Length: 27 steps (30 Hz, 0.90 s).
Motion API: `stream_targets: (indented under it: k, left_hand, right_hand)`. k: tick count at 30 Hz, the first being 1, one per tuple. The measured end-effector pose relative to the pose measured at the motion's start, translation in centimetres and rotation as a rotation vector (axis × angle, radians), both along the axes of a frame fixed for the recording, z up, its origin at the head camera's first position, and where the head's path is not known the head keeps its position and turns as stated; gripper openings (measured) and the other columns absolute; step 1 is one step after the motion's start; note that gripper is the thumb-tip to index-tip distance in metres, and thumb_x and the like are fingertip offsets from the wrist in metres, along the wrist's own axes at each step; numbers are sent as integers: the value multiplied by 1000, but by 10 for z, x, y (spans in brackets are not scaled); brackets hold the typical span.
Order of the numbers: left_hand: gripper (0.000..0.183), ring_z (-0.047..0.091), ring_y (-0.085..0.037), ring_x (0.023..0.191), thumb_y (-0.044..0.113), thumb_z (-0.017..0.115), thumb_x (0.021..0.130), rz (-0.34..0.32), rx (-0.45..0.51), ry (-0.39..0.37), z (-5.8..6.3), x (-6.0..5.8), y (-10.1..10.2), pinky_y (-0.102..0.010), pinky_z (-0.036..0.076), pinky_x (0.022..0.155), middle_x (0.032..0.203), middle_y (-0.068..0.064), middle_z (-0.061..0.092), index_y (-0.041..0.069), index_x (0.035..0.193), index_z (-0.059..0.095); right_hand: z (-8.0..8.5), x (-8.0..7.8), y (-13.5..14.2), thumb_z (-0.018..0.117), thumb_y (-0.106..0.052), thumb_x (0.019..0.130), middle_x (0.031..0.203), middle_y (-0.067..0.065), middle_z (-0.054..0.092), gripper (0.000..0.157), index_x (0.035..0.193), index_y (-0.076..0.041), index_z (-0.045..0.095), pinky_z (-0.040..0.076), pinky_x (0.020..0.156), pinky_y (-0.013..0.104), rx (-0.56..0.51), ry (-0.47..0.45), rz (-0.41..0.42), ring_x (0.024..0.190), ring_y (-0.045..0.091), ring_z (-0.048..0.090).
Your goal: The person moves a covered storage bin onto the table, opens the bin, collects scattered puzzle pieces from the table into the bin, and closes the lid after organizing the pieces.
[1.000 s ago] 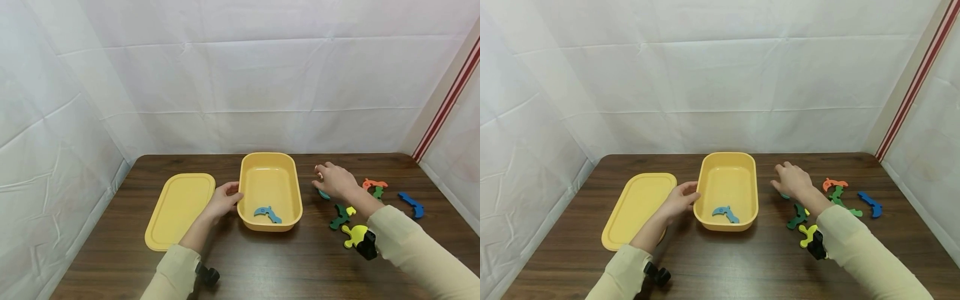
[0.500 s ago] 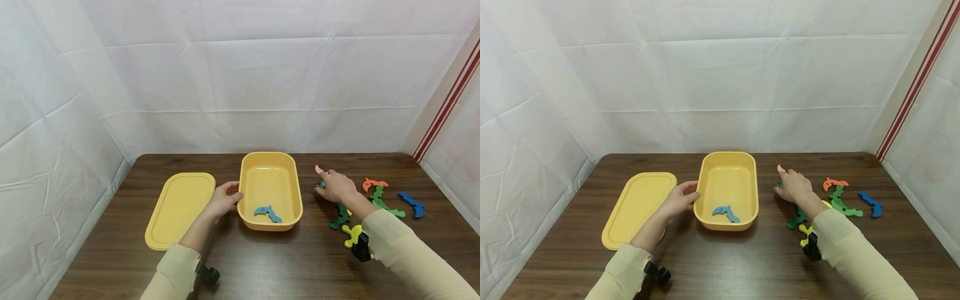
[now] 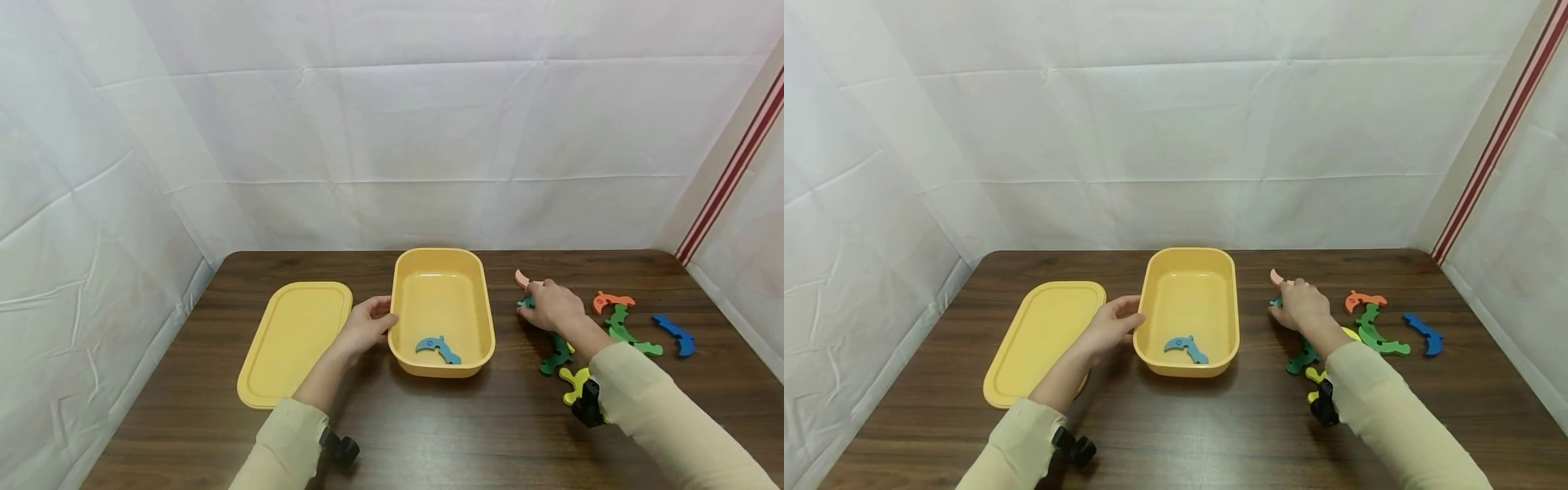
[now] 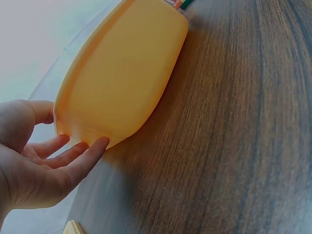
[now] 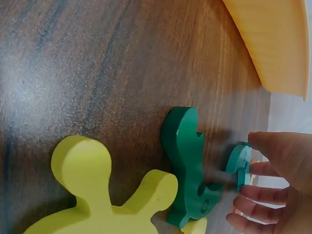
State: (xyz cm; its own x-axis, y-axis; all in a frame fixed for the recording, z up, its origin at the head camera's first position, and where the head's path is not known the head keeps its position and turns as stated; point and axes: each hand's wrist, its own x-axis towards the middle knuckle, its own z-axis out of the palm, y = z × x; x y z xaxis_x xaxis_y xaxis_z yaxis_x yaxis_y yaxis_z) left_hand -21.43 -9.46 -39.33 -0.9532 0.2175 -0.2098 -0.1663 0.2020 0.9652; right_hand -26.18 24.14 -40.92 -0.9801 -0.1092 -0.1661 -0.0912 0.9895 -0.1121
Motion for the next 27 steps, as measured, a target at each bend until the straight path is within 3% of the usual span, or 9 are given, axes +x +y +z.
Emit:
stream_targets:
  k: [3,7,11,14,21,27]
  left_hand:
    - [44,56,-39,108,7,53,91,1,-10,2,8,5,2,-44,53,82,129,-26,47,-6,132,42]
    - [42,59,-35,104,8,55,90,23,-9,8,-7,-4,1,-39,55,76,126,-22,50,-2,130,45]
    - [41,60,-31,103,8,55,90,35,-2,13,-22,-12,-1,-35,56,71,125,-19,52,0,130,47]
    - [42,59,-33,105,8,55,90,26,8,10,-23,-13,-2,-37,56,73,126,-21,51,-1,131,46]
    - [44,56,-37,108,7,54,91,5,19,5,-24,-14,-3,-41,55,76,129,-24,48,-3,133,42]
    - [42,59,-33,104,9,55,91,31,2,8,-23,-13,-2,-36,56,74,127,-20,51,0,131,46]
  right_hand:
    - [-2,0,-1,59,-36,88,125,32,44,57,134,-5,44,50,71,54,7,0,11,101,46,52]
    - [-4,0,-3,60,-30,88,131,35,39,68,144,-7,29,48,78,57,23,16,45,109,50,47]
    - [-4,-1,-5,57,-24,90,133,35,37,53,137,-5,41,47,78,58,25,7,71,110,52,45]
    - [-2,-1,-7,55,-20,91,132,36,38,41,127,-2,48,47,79,58,23,-20,84,108,54,45]
    - [-1,-1,-8,54,-15,91,125,39,38,37,124,0,47,49,72,55,18,-45,116,92,52,53]
    - [-1,-1,-7,53,-10,89,121,38,40,32,118,0,48,49,62,47,-26,-47,129,77,43,56]
